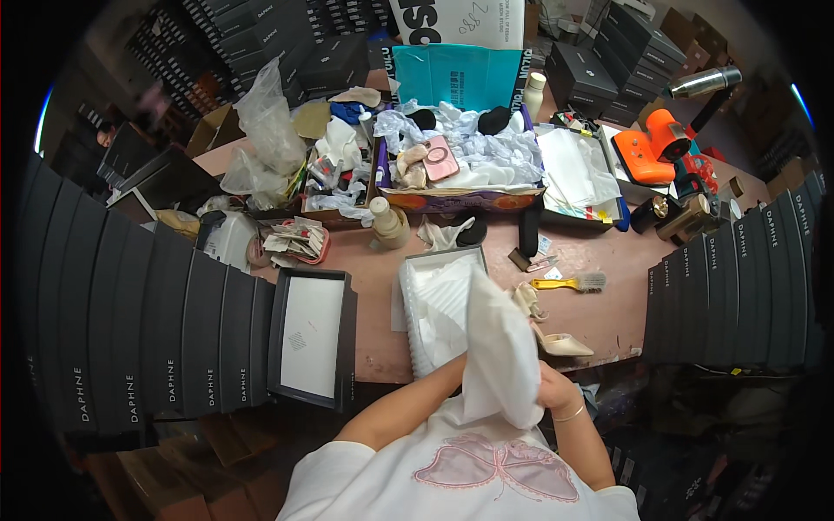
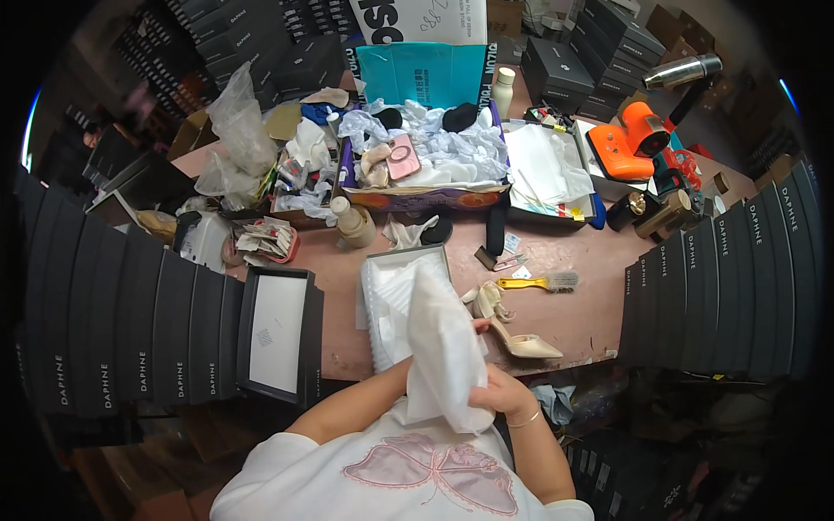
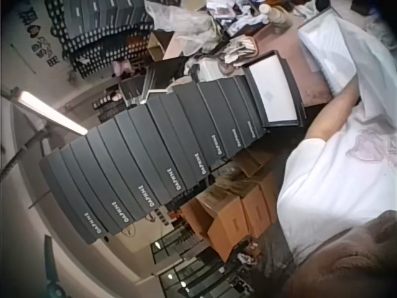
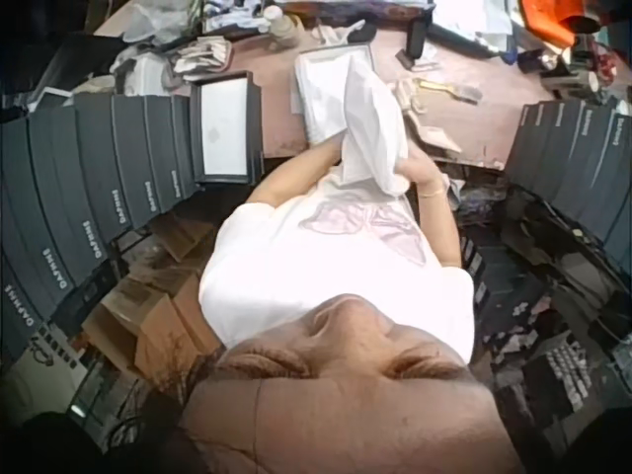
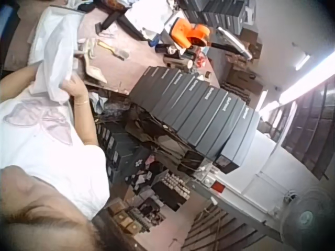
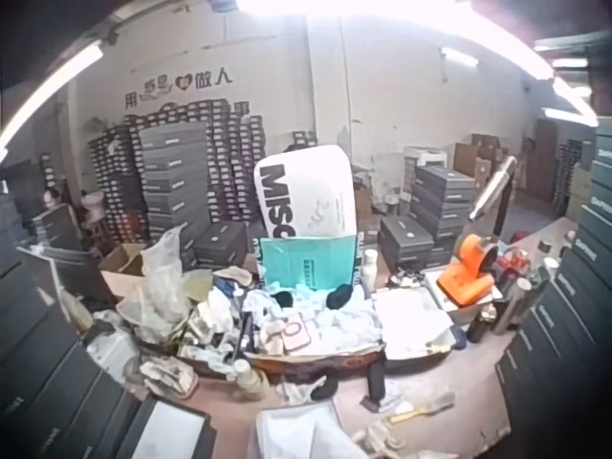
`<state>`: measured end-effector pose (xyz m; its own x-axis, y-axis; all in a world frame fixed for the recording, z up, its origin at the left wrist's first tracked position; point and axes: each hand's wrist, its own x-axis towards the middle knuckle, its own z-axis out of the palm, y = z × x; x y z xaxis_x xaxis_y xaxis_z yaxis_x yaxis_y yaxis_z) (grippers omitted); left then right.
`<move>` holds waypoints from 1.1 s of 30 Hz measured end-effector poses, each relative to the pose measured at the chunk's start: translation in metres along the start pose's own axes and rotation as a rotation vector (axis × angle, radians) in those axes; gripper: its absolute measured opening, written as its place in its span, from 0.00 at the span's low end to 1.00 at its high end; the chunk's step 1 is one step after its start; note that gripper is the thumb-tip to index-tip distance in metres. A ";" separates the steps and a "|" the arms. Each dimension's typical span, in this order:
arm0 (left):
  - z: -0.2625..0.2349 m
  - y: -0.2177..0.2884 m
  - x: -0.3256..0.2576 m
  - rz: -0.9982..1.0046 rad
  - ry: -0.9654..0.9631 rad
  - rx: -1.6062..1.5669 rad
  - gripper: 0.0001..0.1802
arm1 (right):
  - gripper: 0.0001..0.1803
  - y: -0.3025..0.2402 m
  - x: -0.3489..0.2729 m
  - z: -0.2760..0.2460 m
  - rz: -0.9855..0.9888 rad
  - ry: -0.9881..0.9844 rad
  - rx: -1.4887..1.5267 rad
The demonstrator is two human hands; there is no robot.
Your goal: Packaging high-heeled shoes into boxes with tissue paper.
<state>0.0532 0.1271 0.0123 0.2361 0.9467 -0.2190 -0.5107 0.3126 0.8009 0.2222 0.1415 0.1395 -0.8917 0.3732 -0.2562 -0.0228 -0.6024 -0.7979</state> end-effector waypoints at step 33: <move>-0.010 0.300 0.019 0.948 0.585 0.611 0.09 | 0.26 0.008 -0.002 -0.058 -0.120 0.576 0.189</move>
<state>-0.1037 0.2400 0.2425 -0.4900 0.7202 0.4911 0.2211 -0.4423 0.8692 0.2500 0.1770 0.1014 -0.4919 0.7353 -0.4662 -0.2346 -0.6276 -0.7423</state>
